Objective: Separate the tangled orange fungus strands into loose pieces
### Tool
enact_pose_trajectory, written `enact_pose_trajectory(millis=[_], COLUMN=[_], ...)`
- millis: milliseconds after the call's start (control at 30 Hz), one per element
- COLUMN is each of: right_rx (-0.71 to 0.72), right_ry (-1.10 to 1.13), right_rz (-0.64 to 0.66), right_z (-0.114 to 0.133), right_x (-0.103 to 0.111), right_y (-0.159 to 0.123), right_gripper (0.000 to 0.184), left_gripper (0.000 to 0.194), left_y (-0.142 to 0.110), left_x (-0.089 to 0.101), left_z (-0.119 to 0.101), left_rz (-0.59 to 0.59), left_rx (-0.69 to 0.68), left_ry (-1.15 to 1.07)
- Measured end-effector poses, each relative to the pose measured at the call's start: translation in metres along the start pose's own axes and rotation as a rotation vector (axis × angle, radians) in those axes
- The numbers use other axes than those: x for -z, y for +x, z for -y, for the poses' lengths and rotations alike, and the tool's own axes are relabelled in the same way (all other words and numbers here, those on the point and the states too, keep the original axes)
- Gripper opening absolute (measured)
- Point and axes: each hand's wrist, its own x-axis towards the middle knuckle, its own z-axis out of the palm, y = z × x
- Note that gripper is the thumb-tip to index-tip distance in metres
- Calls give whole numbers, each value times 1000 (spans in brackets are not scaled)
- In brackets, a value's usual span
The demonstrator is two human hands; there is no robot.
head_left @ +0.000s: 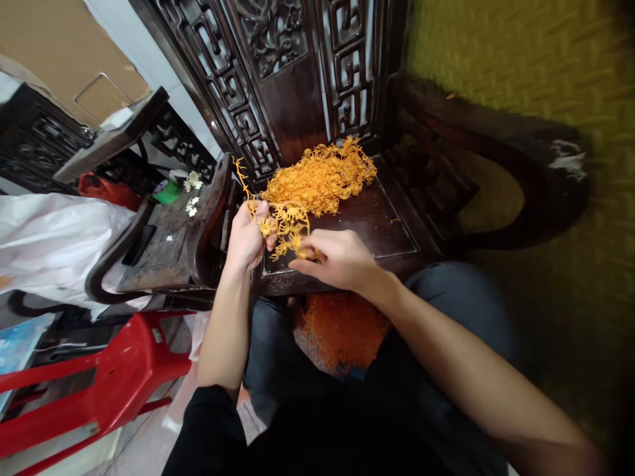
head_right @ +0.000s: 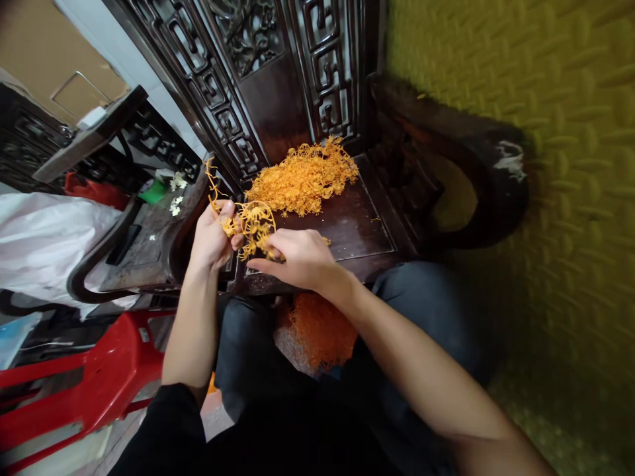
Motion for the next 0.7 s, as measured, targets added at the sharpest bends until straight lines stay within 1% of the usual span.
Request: enact_pose_trajectory(millis=[33, 100, 133, 167, 200, 233, 333, 433, 467, 533, 567, 633, 667, 700], right_rx=[-69, -174, -200, -213, -223, -237, -326, -429, -448, -478, -496, -525, -519, -501], right_ry=[-2, 25, 48, 73, 98, 116, 137, 217, 235, 168, 85, -62, -80, -48], right_rz=[49, 79, 97, 122, 145, 156, 175, 212, 193, 74, -8, -124, -154, -176], right_z=[0, -4, -6, -9, -12, -14, -16, -16, -17, -21, -24, -28, -30, -30], right_x=[-7, -19, -24, -27, -29, -30, -27, -21, -18, -11, -7, 2, 6, 10], right_y=[0, 3, 5, 6, 7, 7, 9, 12, 14, 18, 20, 24, 25, 25], right_gripper=[57, 97, 113, 124, 130, 132, 124, 109, 102, 92, 89, 86, 83, 75], left_gripper=[37, 38, 39, 39, 39, 37, 27, 22, 23, 24, 24, 19, 17, 18], left_y=[0, 1, 1, 1, 1, 2, 4, 7, 8, 9, 9, 10, 10, 10], left_x=[-1, -3, -3, -3, -3, -2, 1, 8, 10, 13, 15, 16, 15, 15], left_z=[0, -1, -2, -2, -3, -3, -6, -11, -12, -14, -14, -13, -11, -9], left_rz=[-9, -4, 1, 7, 15, 24, 92, 190, 218, 258, 272, 266, 237, 192], left_rx=[12, 41, 56, 76, 99, 122, 209, 365, 420, 486, 487, 421, 366, 302], left_ry=[-14, -31, -37, -46, -56, -70, -131, -219, -247, -278, -274, -231, -200, -170])
